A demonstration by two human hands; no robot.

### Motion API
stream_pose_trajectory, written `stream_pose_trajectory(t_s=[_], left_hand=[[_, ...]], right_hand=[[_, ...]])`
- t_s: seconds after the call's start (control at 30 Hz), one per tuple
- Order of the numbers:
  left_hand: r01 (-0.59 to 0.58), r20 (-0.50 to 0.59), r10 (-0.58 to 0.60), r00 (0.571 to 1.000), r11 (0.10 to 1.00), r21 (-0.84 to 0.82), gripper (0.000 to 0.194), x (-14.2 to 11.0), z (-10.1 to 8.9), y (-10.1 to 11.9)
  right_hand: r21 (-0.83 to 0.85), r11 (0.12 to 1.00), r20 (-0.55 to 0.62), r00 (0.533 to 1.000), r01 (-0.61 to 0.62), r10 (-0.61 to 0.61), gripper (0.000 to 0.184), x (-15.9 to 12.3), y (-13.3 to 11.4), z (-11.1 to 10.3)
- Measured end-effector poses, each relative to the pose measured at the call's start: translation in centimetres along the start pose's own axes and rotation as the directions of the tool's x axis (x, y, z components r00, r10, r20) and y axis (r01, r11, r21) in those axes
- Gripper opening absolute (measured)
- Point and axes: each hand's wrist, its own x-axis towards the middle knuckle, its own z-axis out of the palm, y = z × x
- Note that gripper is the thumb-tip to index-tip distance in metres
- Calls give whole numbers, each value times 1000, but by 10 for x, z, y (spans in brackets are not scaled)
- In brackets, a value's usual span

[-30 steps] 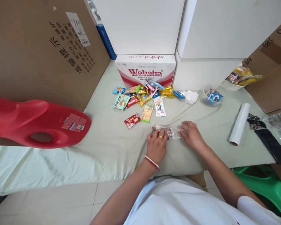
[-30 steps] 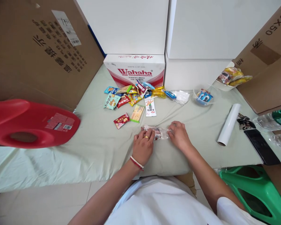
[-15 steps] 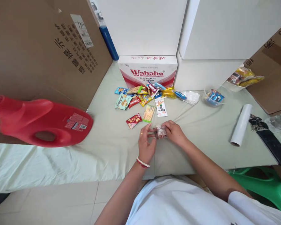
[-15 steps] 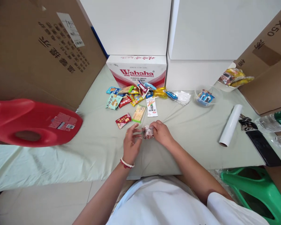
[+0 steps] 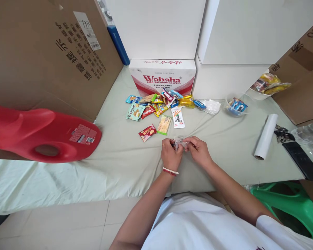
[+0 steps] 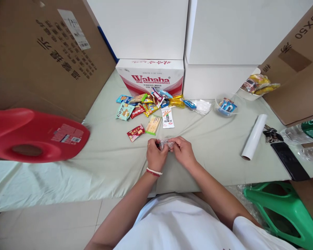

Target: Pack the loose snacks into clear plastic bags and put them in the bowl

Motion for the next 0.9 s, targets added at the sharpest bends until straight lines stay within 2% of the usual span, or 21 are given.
stream_pose_trajectory(t_s=[0.07, 0.13, 0.23, 0.3, 0.37, 0.47, 0.53, 0.6, 0.67, 0.73, 0.77, 0.8, 0.83, 0.9], left_hand=[[-92, -73, 93, 993, 996, 20, 21, -1, 2, 3], [-226, -118, 229, 966, 973, 38, 21, -5, 3, 6], [-430, -144, 424, 894, 903, -11, 37, -16, 1, 8], [-540, -144, 527, 838, 837, -82, 53, -25, 0, 8], [-596, -134, 581, 803, 786, -162, 66, -34, 0, 7], [-596, -66, 605, 794, 750, -288, 77, -43, 1, 6], [-571, 18, 621, 784, 731, -372, 77, -46, -2, 3], [-542, 95, 624, 775, 735, -409, 73, -47, -10, -6], [-510, 132, 590, 797, 773, -377, 65, -48, -24, -25], [-453, 119, 506, 854, 837, -307, 59, -51, -41, -51], [-397, 112, 439, 892, 876, -275, 56, -53, -49, -66], [-336, 103, 368, 924, 911, -239, 54, -55, -56, -80], [-286, 95, 311, 946, 934, -213, 54, -58, -62, -94], [-244, 86, 260, 962, 956, -164, 51, -64, -71, -113]], right_hand=[[-4, 999, -45, 998, -33, 33, 27, -5, -6, 1], [-32, 999, -23, 999, -42, 41, 30, -9, -14, -1], [-31, 999, 59, 997, -44, 46, 36, -12, -22, -5], [-44, 998, 59, 997, -56, 58, 38, -13, -20, -8], [-51, 994, 21, 995, -96, 97, 41, -13, -11, -8], [42, 985, -4, 985, -170, 170, 39, -14, 8, -7], [87, 980, -56, 981, -178, 183, 38, -12, 20, -17], [86, 987, -193, 969, -138, 152, 38, -2, 26, -48], [76, 996, -383, 920, -53, 78, 40, 20, 25, -101], [59, 996, -581, 813, 73, -25, 42, 55, 20, -170], [19, 995, -664, 745, 101, -63, 40, 76, 17, -205], [-22, 997, -695, 716, 73, -68, 35, 98, 14, -237], [-52, 999, -679, 732, 12, -44, 31, 120, 13, -266], [-144, 979, -593, 804, -145, 31, 18, 163, 15, -305]])
